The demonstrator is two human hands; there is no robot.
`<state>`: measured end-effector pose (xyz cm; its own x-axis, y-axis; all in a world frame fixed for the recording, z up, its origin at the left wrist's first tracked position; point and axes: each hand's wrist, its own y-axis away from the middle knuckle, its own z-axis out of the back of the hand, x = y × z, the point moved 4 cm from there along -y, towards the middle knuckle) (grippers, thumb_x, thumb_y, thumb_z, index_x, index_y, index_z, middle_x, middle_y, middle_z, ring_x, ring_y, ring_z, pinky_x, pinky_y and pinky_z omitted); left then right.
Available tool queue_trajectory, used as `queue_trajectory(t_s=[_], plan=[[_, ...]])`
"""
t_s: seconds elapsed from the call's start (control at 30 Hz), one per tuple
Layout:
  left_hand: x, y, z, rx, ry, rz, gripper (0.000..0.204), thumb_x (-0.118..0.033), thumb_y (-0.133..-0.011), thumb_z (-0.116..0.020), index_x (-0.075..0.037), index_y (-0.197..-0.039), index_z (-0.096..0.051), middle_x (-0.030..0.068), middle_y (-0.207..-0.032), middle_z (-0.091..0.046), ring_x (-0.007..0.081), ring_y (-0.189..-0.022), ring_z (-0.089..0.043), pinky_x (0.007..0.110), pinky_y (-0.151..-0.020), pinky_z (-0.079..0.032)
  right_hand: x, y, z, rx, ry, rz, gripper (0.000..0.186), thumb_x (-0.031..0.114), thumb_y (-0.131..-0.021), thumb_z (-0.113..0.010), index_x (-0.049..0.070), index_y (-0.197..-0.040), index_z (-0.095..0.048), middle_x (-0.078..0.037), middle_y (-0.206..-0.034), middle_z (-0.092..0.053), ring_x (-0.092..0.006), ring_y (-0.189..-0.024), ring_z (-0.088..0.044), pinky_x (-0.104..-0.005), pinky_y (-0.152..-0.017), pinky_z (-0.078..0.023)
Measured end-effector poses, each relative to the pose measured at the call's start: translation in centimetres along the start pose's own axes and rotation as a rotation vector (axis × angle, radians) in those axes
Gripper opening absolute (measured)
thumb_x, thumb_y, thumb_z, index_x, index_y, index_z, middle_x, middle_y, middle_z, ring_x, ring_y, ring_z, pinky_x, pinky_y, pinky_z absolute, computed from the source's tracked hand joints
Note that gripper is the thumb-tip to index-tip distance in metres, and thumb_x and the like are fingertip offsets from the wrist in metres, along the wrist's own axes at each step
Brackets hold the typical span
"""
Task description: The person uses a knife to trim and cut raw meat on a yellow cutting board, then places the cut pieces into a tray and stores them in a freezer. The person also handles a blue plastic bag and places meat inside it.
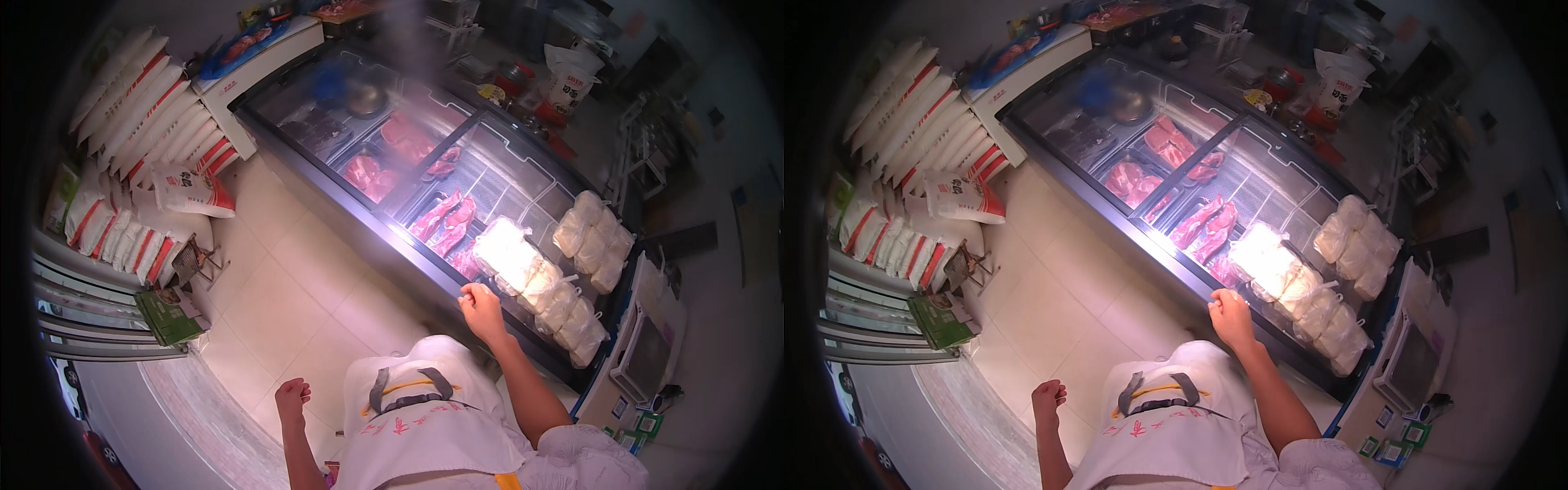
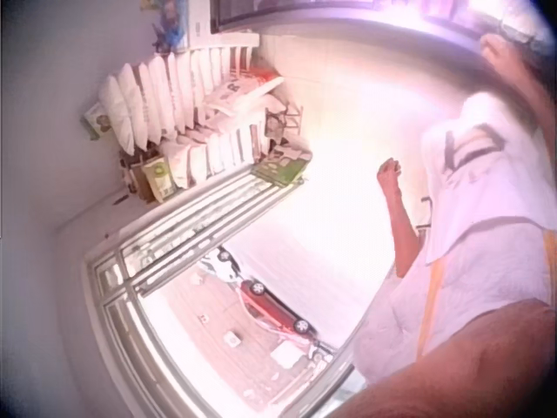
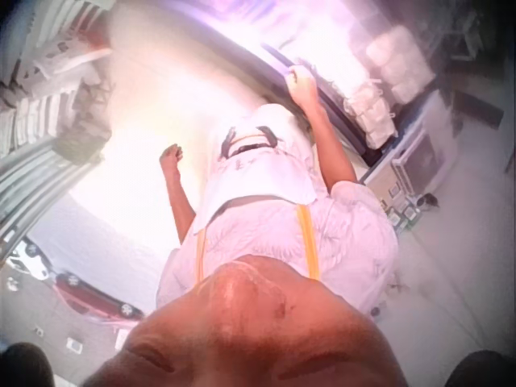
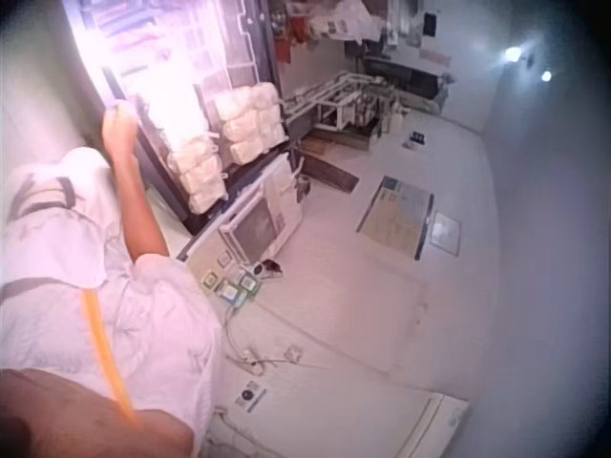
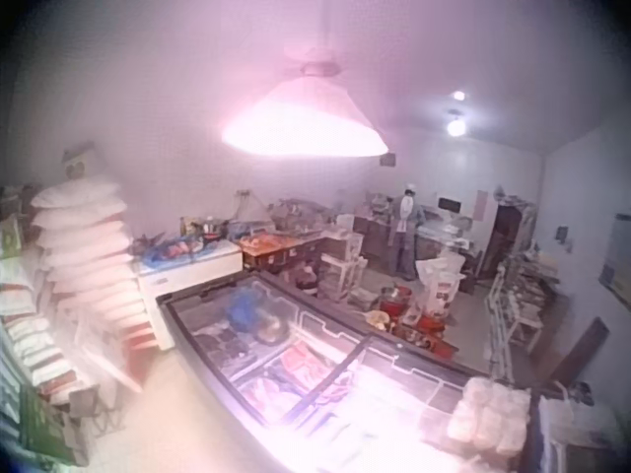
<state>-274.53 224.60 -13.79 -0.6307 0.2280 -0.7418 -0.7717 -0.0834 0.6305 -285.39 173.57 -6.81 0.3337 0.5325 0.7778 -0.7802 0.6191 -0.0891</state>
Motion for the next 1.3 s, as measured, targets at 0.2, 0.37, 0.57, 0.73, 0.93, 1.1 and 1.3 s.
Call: queue_trajectory(t_s=[0.2,0.37,0.57,0.73,0.93,1.1,1.3], plan=[[-9.6,-14.1,-2.1,-0.04,0.165,-0.015,0.02,-0.011,-0.1,-0.064,0.001,-0.116,-0.068,0.0093,-0.097,-0.071,0.0159,-0.081,-0.066,0.027,-0.071,-0.055,5.0,-16.4,-16.1,0.22,0.007,0.016,0.015,0.011,-0.09,-0.064,0.002,-0.102,-0.065,-0.014,-0.086,-0.066,-0.0308,-0.083,-0.066,-0.0421,-0.077,-0.053],[-18.2,-26.5,-1.5,-0.152,0.233,0.018,0.031,-0.006,-0.094,-0.069,0.004,-0.123,-0.065,0.0128,-0.104,-0.071,0.02,-0.091,-0.069,0.029,-0.079,-0.057,10.0,-32.2,-30.7,0.375,-0.133,0.062,0.014,0.007,-0.092,-0.059,-0.001,-0.103,-0.063,-0.019,-0.097,-0.066,-0.0367,-0.094,-0.066,-0.0442,-0.084,-0.053],[-26.7,-38.9,4.6,-0.268,0.131,-0.024,0.045,0.0,-0.094,-0.067,0.013,-0.135,-0.053,0.0229,-0.122,-0.065,0.0325,-0.113,-0.066,0.038,-0.1,-0.059,19.7,-47.0,-47.0,0.505,-0.314,0.182,0.014,0.001,-0.087,-0.057,-0.001,-0.099,-0.063,-0.019,-0.099,-0.067,-0.0397,-0.095,-0.064,-0.0461,-0.083,-0.052],[-33.1,-52.6,10.6,-0.242,0.413,0.086,0.047,-0.006,-0.097,-0.067,0.012,-0.138,-0.051,0.0233,-0.125,-0.064,0.0335,-0.119,-0.064,0.039,-0.102,-0.057,29.3,-57.5,-60.1,0.475,-0.396,0.213,0.014,0.0,-0.085,-0.058,0.0,-0.099,-0.064,-0.018,-0.096,-0.067,-0.0396,-0.095,-0.065,-0.0455,-0.085,-0.052],[-50.1,-77.0,20.8,-0.107,0.211,0.014,0.045,-0.016,-0.1,-0.065,0.004,-0.139,-0.055,0.0186,-0.13,-0.064,0.0298,-0.123,-0.063,0.037,-0.102,-0.052,39.4,-70.3,-73.5,0.29,-0.358,0.171,0.015,0.0,-0.084,-0.061,0.001,-0.098,-0.065,-0.018,-0.097,-0.068,-0.0389,-0.094,-0.066,-0.045,-0.085,-0.053],[-70.1,-94.7,25.9,0.105,-0.012,-0.278,0.038,-0.012,-0.101,-0.062,0.002,-0.136,-0.058,0.0161,-0.126,-0.067,0.0229,-0.114,-0.065,0.034,-0.097,-0.053,48.9,-79.6,-79.3,0.255,-0.346,0.133,0.014,0.002,-0.084,-0.063,0.001,-0.098,-0.067,-0.019,-0.099,-0.069,-0.0388,-0.094,-0.066,-0.0457,-0.084,-0.054],[-93.6,-105.8,19.8,0.385,-0.003,-0.438,0.042,-0.017,-0.105,-0.058,0.007,-0.138,-0.053,0.02,-0.126,-0.065,0.027,-0.115,-0.066,0.038,-0.101,-0.053,58.0,-92.7,-87.8,0.248,-0.372,0.024,0.015,0.006,-0.086,-0.065,0.0,-0.099,-0.068,-0.019,-0.092,-0.071,-0.0353,-0.084,-0.07,-0.042,-0.077,-0.056]])
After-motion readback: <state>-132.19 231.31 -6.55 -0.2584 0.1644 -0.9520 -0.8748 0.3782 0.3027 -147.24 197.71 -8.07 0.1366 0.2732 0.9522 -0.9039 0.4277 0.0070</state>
